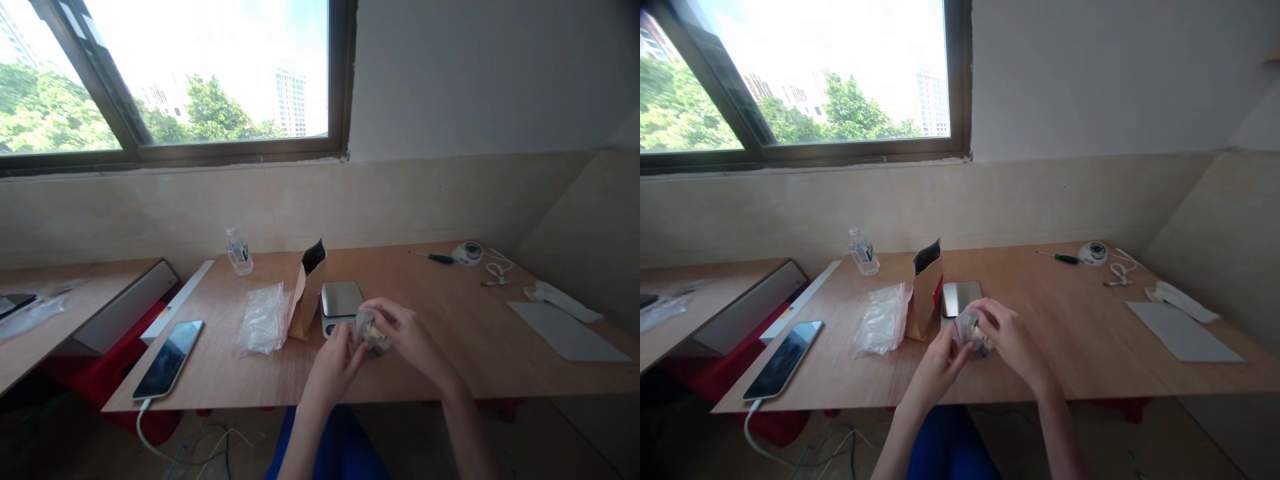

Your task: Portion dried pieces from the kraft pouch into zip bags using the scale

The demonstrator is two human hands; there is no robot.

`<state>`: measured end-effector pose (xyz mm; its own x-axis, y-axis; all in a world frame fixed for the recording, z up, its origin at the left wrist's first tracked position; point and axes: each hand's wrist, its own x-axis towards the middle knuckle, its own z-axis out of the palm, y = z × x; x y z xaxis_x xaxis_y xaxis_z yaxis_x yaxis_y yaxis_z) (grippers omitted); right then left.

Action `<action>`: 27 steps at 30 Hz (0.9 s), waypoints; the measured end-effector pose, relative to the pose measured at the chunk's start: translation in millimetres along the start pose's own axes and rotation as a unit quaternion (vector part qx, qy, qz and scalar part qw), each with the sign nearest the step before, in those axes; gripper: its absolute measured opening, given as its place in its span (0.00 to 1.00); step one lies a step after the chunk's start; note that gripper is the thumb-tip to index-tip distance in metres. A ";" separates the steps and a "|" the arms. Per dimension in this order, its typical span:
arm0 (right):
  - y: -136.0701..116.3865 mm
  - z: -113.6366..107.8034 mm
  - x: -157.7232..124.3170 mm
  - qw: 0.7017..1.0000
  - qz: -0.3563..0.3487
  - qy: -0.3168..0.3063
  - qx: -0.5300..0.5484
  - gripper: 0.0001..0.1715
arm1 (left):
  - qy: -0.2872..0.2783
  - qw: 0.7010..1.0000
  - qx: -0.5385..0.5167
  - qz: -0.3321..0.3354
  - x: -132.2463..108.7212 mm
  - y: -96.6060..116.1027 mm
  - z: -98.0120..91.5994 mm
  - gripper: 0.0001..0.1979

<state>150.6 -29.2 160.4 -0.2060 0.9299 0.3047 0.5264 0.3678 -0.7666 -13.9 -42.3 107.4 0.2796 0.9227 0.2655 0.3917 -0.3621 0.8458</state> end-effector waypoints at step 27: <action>6.7 22.1 -14.0 0.998 0.026 0.002 0.054 0.13 | 0.110 0.941 -0.316 -0.044 18.3 -11.1 24.8 0.12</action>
<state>138.9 -39.6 138.5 -0.1774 0.9476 0.2657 0.4435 0.3180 -0.8380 8.6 -24.6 91.3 0.0542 0.9755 0.2131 -0.2148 -0.1971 0.9566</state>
